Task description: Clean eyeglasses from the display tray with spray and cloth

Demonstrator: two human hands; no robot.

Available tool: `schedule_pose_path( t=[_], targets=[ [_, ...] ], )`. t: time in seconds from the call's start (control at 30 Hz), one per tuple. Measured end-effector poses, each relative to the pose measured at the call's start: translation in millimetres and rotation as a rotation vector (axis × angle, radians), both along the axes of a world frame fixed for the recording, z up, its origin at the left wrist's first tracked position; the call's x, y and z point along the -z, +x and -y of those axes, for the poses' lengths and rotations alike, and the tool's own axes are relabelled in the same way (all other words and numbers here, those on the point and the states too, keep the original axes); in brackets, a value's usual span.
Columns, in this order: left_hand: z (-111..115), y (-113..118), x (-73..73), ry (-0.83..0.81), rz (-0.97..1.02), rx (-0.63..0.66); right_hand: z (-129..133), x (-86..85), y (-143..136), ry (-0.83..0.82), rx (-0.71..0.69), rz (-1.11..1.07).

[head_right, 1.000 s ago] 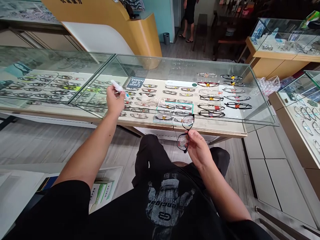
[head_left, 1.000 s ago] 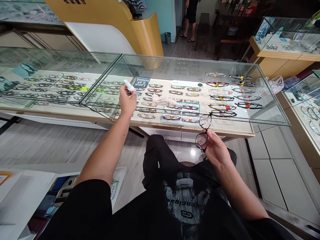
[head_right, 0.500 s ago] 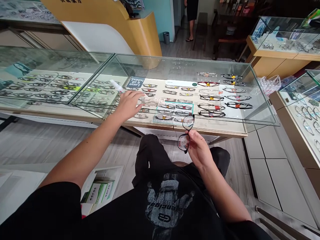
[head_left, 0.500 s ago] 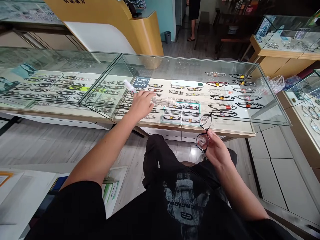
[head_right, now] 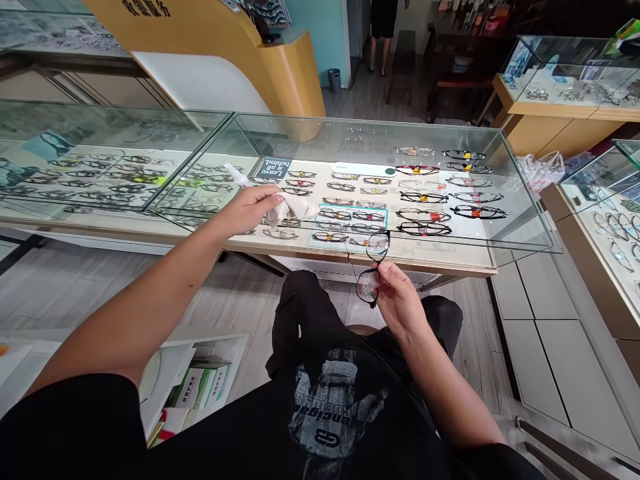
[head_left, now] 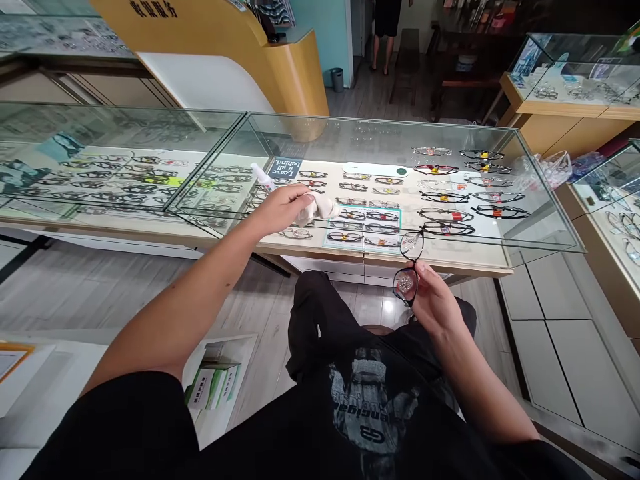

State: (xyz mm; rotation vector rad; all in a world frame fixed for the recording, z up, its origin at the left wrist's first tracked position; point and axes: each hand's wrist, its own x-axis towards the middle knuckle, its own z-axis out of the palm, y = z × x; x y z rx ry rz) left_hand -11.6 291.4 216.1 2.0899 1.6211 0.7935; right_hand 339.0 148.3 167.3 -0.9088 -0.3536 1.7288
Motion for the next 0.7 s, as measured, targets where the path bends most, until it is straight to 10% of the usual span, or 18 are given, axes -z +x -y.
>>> schedule_pose_path(
  t=[0.33,0.7],
  targets=[
    [49.4,51.4,-73.7,-0.256,0.107,-0.080,1.2,-4.8,-3.7,0.024,-0.021,-0.006],
    [56.4,79.8,-52.0,-0.553,0.038,0.147,0.0,1.3,-6.4,0.044,-0.174,0.015]
  ],
)
